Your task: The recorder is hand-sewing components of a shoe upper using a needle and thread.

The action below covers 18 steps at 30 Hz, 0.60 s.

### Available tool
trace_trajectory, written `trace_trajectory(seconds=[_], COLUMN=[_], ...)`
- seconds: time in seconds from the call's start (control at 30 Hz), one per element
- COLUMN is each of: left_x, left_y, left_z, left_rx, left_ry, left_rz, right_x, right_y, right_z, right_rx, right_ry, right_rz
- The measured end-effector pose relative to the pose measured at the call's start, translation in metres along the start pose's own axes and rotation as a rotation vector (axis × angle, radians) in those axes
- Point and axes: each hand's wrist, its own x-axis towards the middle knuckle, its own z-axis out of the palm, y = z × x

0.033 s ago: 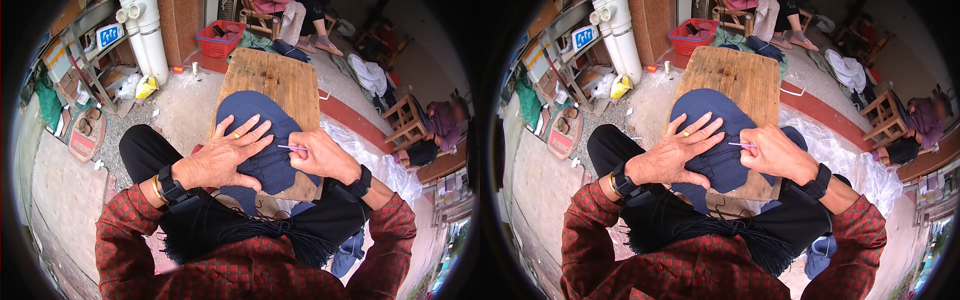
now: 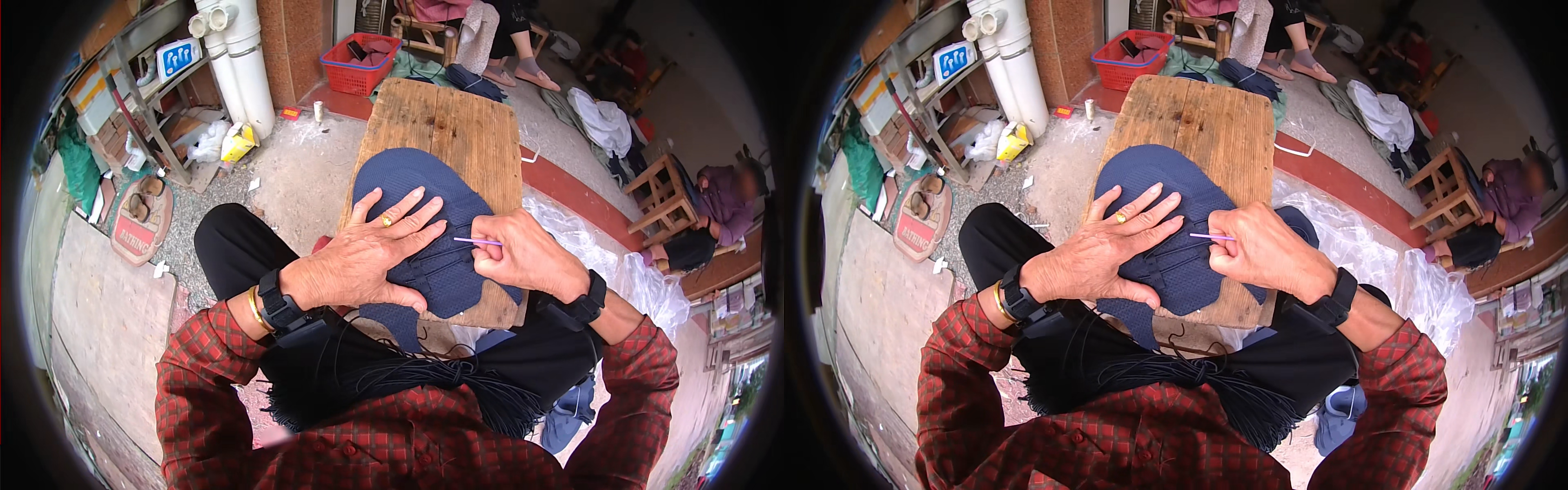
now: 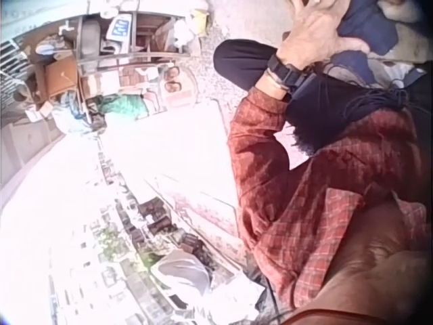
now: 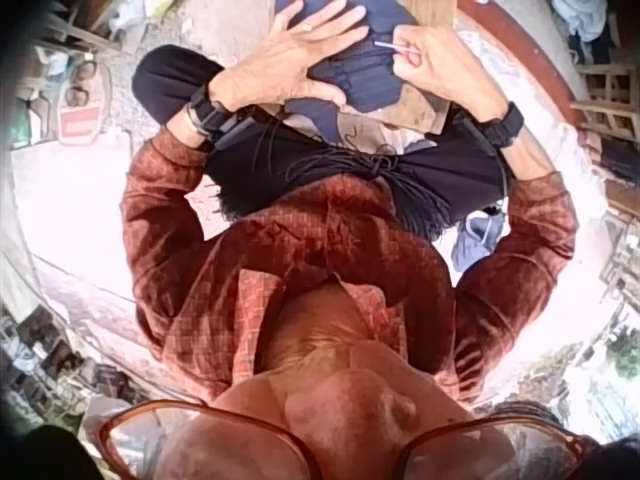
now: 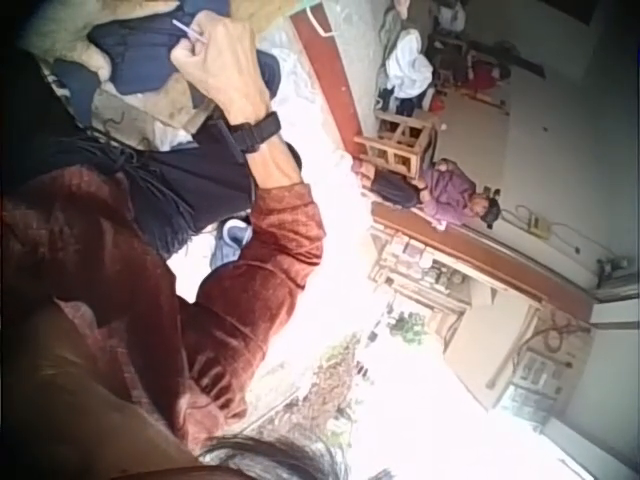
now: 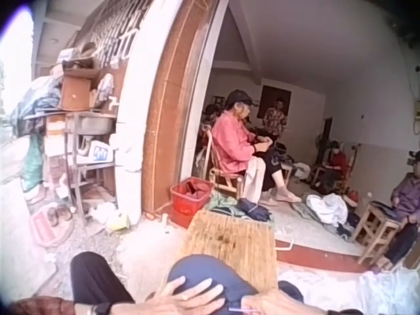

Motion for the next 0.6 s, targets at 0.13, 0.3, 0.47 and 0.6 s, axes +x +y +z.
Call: trace_trajectory(seconds=[0.13, 0.3, 0.47, 0.6], left_x=[0.000, -0.005, -0.009, -0.005], left_y=[0.000, -0.007, -0.012, -0.003], left_z=[0.000, -0.008, -0.012, -0.012], left_rx=[-0.048, -0.300, -0.592, -0.483], left_ry=[0.019, 0.073, 0.273, 0.267], left_rz=[-0.007, -0.028, -0.074, -0.027], right_x=[-0.005, -0.023, -0.030, -0.031], right_y=[0.000, 0.002, 0.009, 0.014], right_z=[-0.006, -0.011, 0.008, 0.011], right_rx=[0.044, 0.136, 0.180, 0.154], right_ry=[0.027, 0.094, 0.228, 0.259], right_rz=[-0.012, 0.050, -0.058, -0.094])
